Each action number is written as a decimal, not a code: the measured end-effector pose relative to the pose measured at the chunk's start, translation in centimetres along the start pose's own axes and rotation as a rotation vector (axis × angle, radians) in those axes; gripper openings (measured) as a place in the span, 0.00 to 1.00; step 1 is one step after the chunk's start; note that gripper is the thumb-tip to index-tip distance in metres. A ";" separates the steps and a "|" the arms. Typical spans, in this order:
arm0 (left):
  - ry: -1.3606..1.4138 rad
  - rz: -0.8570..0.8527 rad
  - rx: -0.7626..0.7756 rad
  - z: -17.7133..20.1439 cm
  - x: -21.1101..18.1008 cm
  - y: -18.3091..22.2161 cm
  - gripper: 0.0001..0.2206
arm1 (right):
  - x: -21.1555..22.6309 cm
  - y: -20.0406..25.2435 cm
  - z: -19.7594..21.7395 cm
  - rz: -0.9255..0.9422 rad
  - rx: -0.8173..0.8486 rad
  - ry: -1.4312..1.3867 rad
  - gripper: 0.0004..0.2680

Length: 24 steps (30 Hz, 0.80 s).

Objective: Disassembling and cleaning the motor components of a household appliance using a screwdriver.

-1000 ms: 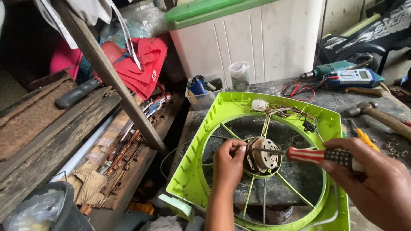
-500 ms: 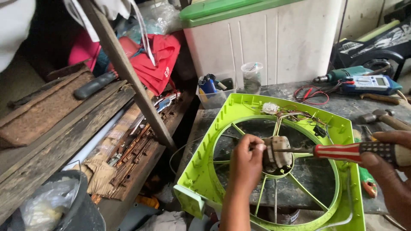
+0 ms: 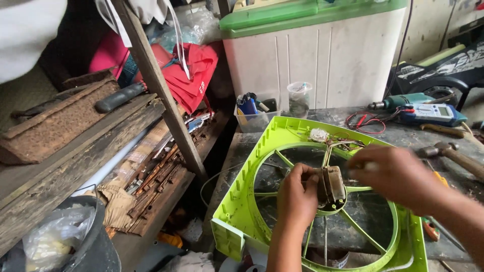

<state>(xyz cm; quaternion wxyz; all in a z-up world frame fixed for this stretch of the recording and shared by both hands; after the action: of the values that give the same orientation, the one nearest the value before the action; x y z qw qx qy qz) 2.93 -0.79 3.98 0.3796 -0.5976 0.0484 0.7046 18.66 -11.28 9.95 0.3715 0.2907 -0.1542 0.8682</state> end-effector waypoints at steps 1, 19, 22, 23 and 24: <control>0.003 -0.003 -0.004 0.0 0.0 0.0 0.05 | -0.3 -0.9 -0.7 0.004 -0.003 0.004 0.05; -0.060 -0.080 -0.015 -0.3 0.4 -0.7 0.02 | -0.6 -5.0 -4.7 0.004 0.041 0.117 0.04; -0.011 -0.025 -0.031 -0.5 0.5 -0.8 0.02 | -1.2 -4.6 -3.9 0.057 -0.060 0.073 0.02; -0.011 -0.047 -0.031 -0.6 0.3 -0.9 0.02 | -0.7 -3.4 -3.0 0.049 -0.030 0.020 0.02; -0.010 -0.069 -0.031 -0.8 0.1 -0.9 0.03 | -0.2 -2.1 -2.2 0.041 0.001 -0.034 0.03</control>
<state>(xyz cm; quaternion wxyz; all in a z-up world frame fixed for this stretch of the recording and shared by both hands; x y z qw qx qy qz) 4.10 -0.48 4.08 0.3947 -0.6010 0.0149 0.6948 19.48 -8.94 8.22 0.3509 0.3023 -0.1659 0.8706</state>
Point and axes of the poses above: each hand's wrist, its own y-axis away from the middle knuckle, its own z-axis out of the back of the hand, x = y × z, the point moved 5 cm from there along -y, towards the middle knuckle, and after that the axes turned 14 degrees about -z, right-handed, at the moved point
